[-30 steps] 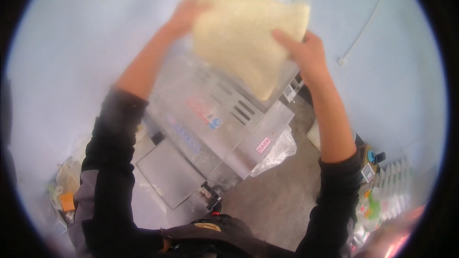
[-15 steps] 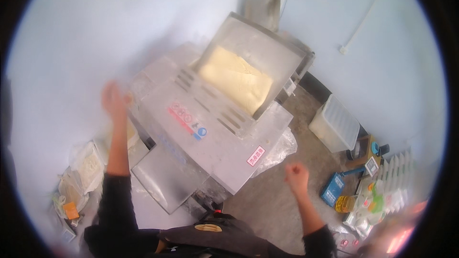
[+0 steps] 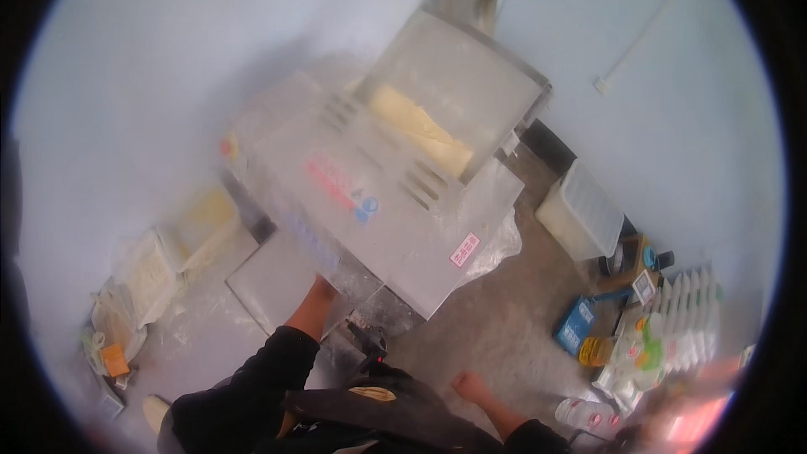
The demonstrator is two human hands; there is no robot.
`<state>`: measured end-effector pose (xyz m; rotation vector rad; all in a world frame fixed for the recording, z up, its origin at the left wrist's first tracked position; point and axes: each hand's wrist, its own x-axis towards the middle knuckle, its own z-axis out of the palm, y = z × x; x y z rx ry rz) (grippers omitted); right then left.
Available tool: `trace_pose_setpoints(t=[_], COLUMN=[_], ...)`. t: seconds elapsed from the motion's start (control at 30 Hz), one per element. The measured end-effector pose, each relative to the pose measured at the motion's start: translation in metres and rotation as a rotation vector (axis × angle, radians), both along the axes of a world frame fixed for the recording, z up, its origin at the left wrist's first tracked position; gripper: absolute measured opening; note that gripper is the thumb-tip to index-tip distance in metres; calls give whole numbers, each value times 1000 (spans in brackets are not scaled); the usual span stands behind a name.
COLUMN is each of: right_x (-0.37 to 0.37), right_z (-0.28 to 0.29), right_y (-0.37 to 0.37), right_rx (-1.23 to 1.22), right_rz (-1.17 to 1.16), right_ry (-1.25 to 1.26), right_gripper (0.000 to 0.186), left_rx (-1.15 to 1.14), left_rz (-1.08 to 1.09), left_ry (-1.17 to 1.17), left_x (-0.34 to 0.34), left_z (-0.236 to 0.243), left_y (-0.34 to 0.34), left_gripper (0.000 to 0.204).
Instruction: The person handles baking trays, puts on and removes gloves, then weighs and portions dough on a digital scale. They repeatedly feed dough through a dough sheeter, folding and flattening it into a large sheet on a stainless steel worktable.
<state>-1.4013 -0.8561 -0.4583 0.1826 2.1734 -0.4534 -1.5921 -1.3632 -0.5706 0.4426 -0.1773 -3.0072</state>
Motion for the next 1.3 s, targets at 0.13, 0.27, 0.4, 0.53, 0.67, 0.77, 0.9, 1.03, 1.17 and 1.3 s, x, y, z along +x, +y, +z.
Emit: trace_pose_setpoints(t=[0.13, 0.27, 0.4, 0.53, 0.67, 0.77, 0.9, 1.03, 1.17, 1.3], right_x=[8, 29, 44, 48, 46, 43, 38, 21, 23, 54], right_z=[8, 18, 22, 20, 15, 15, 15, 10, 1, -6], right_y=[-5, -25, -49, -79, -130, -189, -292, -389, -440, -458], right_rx=[57, 5, -116, -130, -240, -451, -630, -749, -1102, -1168], right_rz=[59, 139, 151, 198, 291, 402, -67, -741, -1305, -1335], right_ry=[127, 112, 76, 77, 70, 143, -126, -221, -385, -274], right_gripper=[39, 41, 42, 38, 37, 31, 38, 50, 43, 33], left_rx=[-157, -316, -374, -475, -594, -638, -653, -595, -577, -527], left_rz=[23, 77, 44, 178, 255, 312, 356, 382, 363, 355], left_ry=[-245, -543, -739, -686, -690, -691, -706, -683, -689, -681], left_x=[-3, 6, 37, 77, 116, 147, 192, 244, 295, 341], left_z=[-14, -10, 24, 60, 85, 105, 140, 173, 189, 188], left_y=[-7, -14, -23, -30, -40, -51, -66, -84, -108, -136], left_gripper=[55, 56, 56, 52, 47, 45, 42, 42, 42, 44])
